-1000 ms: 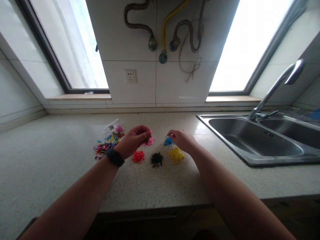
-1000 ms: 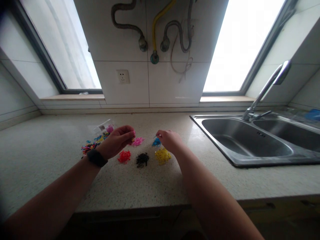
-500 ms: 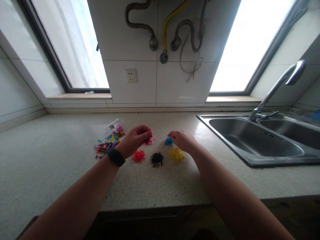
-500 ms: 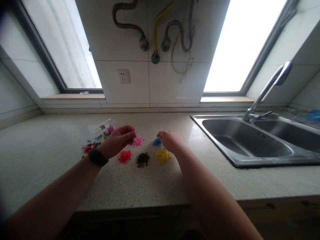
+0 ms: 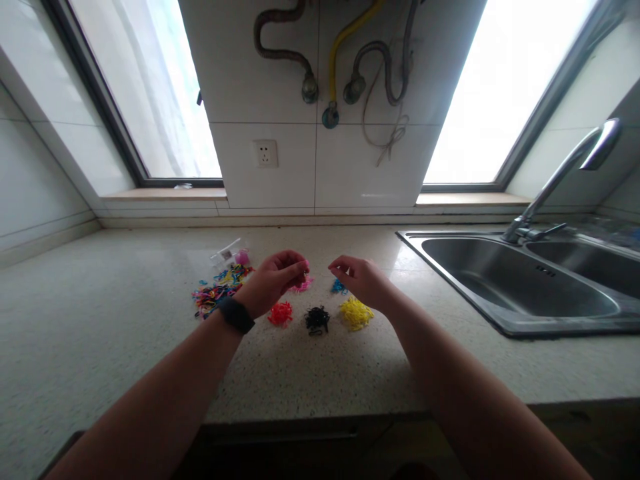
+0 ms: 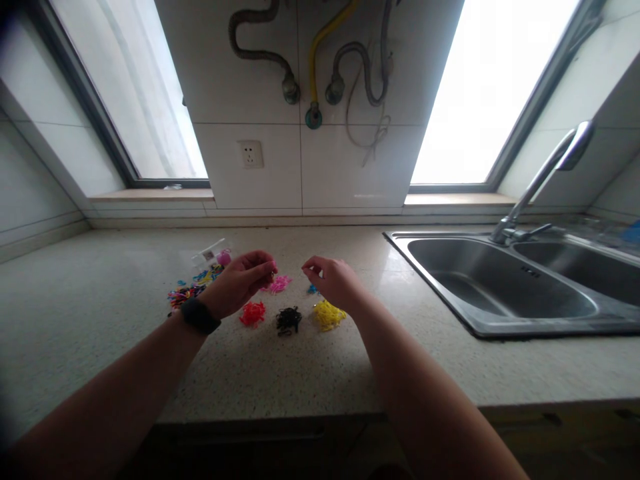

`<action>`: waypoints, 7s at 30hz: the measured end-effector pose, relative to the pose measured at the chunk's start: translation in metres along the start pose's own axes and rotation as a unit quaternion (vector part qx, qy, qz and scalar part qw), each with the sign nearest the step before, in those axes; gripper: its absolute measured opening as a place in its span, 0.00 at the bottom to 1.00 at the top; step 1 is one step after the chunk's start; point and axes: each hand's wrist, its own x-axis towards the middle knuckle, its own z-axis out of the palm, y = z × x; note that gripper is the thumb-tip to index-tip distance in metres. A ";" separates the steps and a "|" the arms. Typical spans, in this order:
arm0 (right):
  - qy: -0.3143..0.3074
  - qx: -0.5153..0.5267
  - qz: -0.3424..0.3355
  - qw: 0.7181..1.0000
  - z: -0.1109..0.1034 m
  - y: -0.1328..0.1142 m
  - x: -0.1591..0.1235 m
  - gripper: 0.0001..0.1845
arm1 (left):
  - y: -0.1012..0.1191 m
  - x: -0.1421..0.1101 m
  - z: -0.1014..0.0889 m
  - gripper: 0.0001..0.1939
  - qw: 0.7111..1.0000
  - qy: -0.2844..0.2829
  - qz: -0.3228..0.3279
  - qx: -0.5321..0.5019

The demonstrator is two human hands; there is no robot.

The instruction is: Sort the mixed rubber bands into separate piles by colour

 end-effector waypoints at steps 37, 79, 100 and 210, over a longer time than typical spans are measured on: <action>0.037 0.201 -0.029 0.978 0.011 -0.033 -0.007 0.08 | -0.001 -0.001 0.005 0.09 1.000 0.005 0.003 -0.016; 0.083 0.087 -0.101 0.988 0.004 -0.042 -0.009 0.06 | 0.000 -0.002 0.010 0.10 1.000 0.002 0.005 -0.023; 0.106 0.069 -0.098 0.987 -0.001 -0.045 -0.009 0.02 | 0.002 -0.002 0.008 0.09 0.998 0.049 0.035 0.008; -0.159 -0.100 -0.089 0.978 -0.013 -0.031 -0.013 0.06 | 0.002 -0.003 0.006 0.09 0.999 0.018 0.028 0.037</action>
